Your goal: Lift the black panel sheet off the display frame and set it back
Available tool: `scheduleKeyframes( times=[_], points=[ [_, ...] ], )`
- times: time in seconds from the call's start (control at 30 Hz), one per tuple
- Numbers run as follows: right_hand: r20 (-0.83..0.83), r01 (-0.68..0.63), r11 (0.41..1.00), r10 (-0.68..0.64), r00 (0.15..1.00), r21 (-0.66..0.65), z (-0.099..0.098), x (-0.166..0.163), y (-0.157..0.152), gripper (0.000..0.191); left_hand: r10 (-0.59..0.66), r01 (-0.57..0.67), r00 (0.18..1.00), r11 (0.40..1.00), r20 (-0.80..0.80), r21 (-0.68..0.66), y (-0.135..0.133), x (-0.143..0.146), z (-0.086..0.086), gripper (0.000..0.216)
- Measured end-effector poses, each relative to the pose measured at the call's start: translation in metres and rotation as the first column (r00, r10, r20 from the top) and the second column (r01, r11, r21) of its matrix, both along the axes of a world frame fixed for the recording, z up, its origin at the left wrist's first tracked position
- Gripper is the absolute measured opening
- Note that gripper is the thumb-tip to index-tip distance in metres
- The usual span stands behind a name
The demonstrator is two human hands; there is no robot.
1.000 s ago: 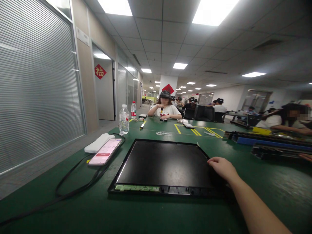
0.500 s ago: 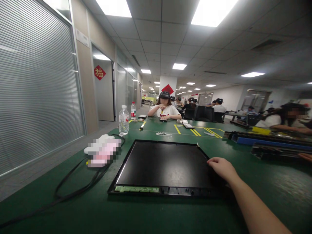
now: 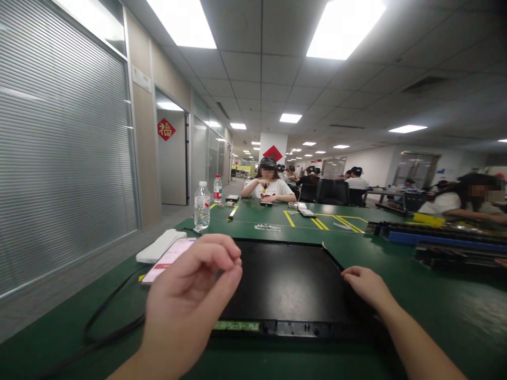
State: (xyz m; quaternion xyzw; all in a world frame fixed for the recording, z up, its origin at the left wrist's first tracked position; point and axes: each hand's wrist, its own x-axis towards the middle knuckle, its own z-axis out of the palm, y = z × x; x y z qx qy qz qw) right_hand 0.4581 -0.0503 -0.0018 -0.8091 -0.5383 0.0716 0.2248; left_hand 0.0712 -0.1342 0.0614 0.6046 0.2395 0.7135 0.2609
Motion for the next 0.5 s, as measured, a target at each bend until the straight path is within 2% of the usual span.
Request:
scheduleKeyframes(
  times=[0.07, 0.13, 0.2, 0.33, 0.5],
  points=[
    [-0.013, 0.001, 1.0, -0.001, 1.0, -0.002, 0.001, 0.001, 0.001, 0.026, -0.157, 0.157, 0.988, 0.986, 0.005, -0.064, 0.021, 0.007, 0.008, 0.01],
    [-0.025, 0.002, 1.0, -0.002, 1.0, 0.002, 0.002, 0.001, 0.001, 0.025, -0.221, 0.224, 0.974, 0.958, 0.037, -0.181, 0.041, 0.008, 0.008, 0.006],
    [-0.033, 0.002, 1.0, -0.002, 0.999, 0.003, 0.003, 0.001, 0.001, 0.025, -0.229, 0.232, 0.972, 0.934, 0.041, -0.271, 0.059, 0.004, 0.002, 0.01],
    [-0.034, -0.006, 1.0, 0.006, 0.999, -0.009, 0.004, 0.0, 0.0, 0.026, -0.23, 0.232, 0.972, 0.901, 0.049, -0.366, 0.091, -0.01, -0.011, 0.019],
    [-0.022, -0.016, 1.0, 0.016, 1.0, -0.019, 0.004, 0.0, 0.0, 0.027, -0.185, 0.184, 0.982, 0.875, 0.043, -0.447, 0.113, -0.022, -0.027, 0.025]
  ],
)
